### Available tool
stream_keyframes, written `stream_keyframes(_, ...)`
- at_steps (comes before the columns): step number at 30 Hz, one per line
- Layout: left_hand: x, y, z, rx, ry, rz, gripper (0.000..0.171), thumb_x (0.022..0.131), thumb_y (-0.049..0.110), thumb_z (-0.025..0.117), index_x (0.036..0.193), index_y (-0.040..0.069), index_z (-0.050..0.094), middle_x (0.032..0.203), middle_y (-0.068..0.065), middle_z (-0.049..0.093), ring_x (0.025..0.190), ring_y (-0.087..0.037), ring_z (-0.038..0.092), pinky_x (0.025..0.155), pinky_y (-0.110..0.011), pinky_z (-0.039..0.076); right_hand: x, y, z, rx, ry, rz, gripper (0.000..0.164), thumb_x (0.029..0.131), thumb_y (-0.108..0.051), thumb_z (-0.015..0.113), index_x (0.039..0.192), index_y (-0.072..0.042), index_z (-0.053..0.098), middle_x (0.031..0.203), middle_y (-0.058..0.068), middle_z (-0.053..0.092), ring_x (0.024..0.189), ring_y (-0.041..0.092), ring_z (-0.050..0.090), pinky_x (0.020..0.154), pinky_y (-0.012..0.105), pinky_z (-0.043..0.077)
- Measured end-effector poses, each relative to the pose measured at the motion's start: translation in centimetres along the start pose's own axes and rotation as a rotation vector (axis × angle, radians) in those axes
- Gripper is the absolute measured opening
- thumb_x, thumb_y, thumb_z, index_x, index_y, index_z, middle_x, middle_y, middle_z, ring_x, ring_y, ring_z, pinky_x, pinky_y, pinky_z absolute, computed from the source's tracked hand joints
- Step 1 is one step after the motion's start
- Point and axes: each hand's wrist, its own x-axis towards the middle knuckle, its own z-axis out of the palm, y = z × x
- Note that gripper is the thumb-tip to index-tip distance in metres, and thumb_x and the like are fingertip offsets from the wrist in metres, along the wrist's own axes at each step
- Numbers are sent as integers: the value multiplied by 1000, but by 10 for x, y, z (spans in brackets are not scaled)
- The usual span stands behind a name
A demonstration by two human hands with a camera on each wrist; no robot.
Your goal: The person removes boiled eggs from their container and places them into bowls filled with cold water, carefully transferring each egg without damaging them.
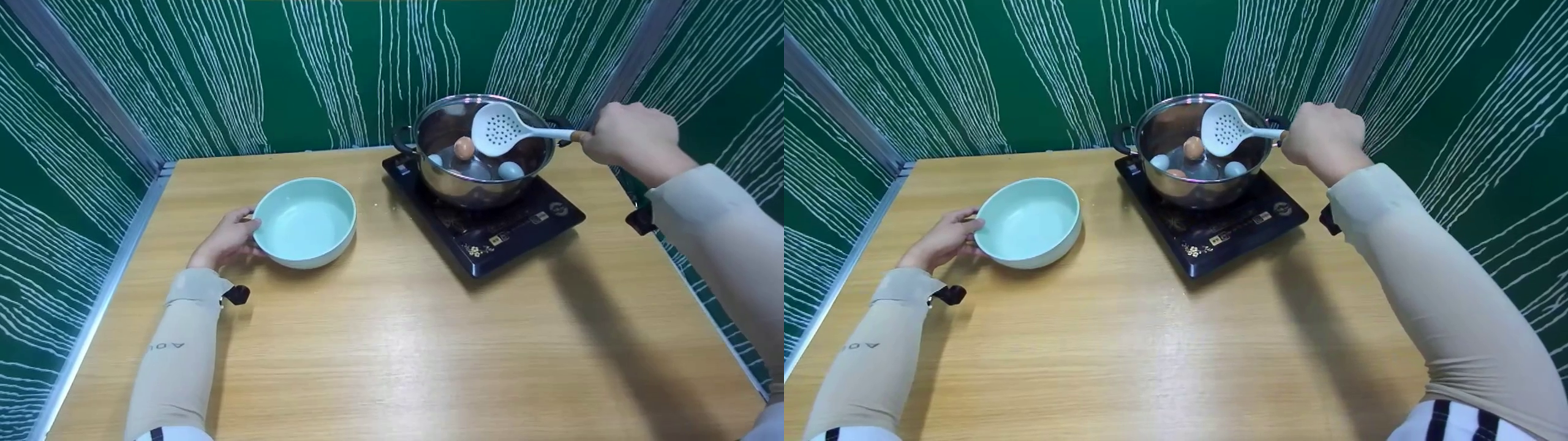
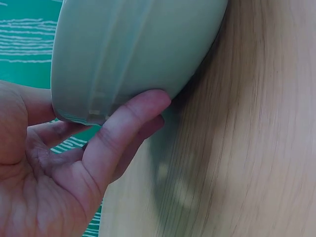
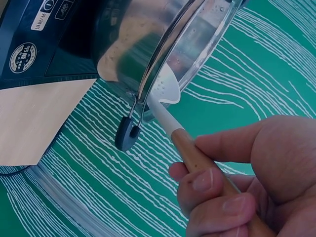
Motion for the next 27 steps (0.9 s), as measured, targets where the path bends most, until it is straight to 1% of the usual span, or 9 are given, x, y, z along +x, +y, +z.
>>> stream_keyframes(4, 3, 1, 5, -4, -9, -3, 57, 120, 24, 36, 173, 9, 22, 161, -30, 39, 123, -35, 65, 93, -37, 68, 2, -6, 1, -19, -4, -13, 48, 113, -40, 54, 95, 3, 66, 74, 9, 43, 65, 28, 45, 56, 35, 37)
stream_keyframes(10, 6, 3, 14, 4, -27, 15, 57, 120, 24, 36, 173, 9, 23, 159, -30, 42, 113, -29, 68, 90, -34, 68, 5, -13, 3, -34, -10, -23, 45, 112, -37, 55, 98, 4, 67, 71, 8, 45, 63, 28, 46, 56, 35, 38)
stream_keyframes(12, 6, 4, 18, 0, -33, 22, 56, 120, 23, 35, 172, 8, 23, 157, -31, 43, 111, -28, 69, 89, -34, 68, 6, -15, 4, -42, -9, -27, 45, 111, -37, 56, 98, 5, 68, 71, 9, 46, 64, 28, 47, 55, 35, 39)
stream_keyframes(17, 9, 6, 28, -32, -61, 59, 53, 119, 18, 34, 168, -1, 25, 151, -35, 42, 106, -27, 71, 91, -38, 69, 7, -19, 4, -50, -22, -34, 44, 111, -37, 57, 100, 5, 68, 74, 11, 47, 67, 30, 48, 56, 36, 40)
stream_keyframes(19, 10, 7, 32, -33, -65, 71, 52, 119, 16, 35, 167, -2, 26, 149, -35, 44, 104, -26, 72, 89, -39, 69, 6, -20, 4, -49, -25, -35, 46, 111, -40, 56, 98, 3, 66, 75, 11, 47, 67, 30, 48, 56, 36, 39)
stream_keyframes(22, 11, 8, 36, -24, -72, 77, 52, 119, 17, 35, 166, -2, 27, 149, -34, 44, 103, -26, 71, 88, -37, 69, 6, -23, 4, -46, -22, -42, 49, 111, -44, 54, 92, 0, 63, 75, 10, 46, 66, 28, 47, 56, 35, 38)
stream_keyframes(24, 12, 10, 37, -19, -71, 72, 52, 119, 18, 35, 166, -1, 27, 149, -34, 45, 103, -26, 71, 86, -35, 69, 5, -25, 5, -43, -21, -49, 50, 111, -46, 53, 89, -2, 62, 74, 8, 46, 65, 27, 46, 55, 35, 36)
stream_keyframes(27, 13, 12, 38, -15, -71, 58, 52, 119, 18, 35, 167, 0, 27, 151, -33, 45, 104, -27, 71, 87, -35, 69, 5, -27, 5, -26, -22, -67, 50, 110, -47, 54, 89, -3, 63, 74, 7, 45, 65, 27, 46, 54, 34, 35)
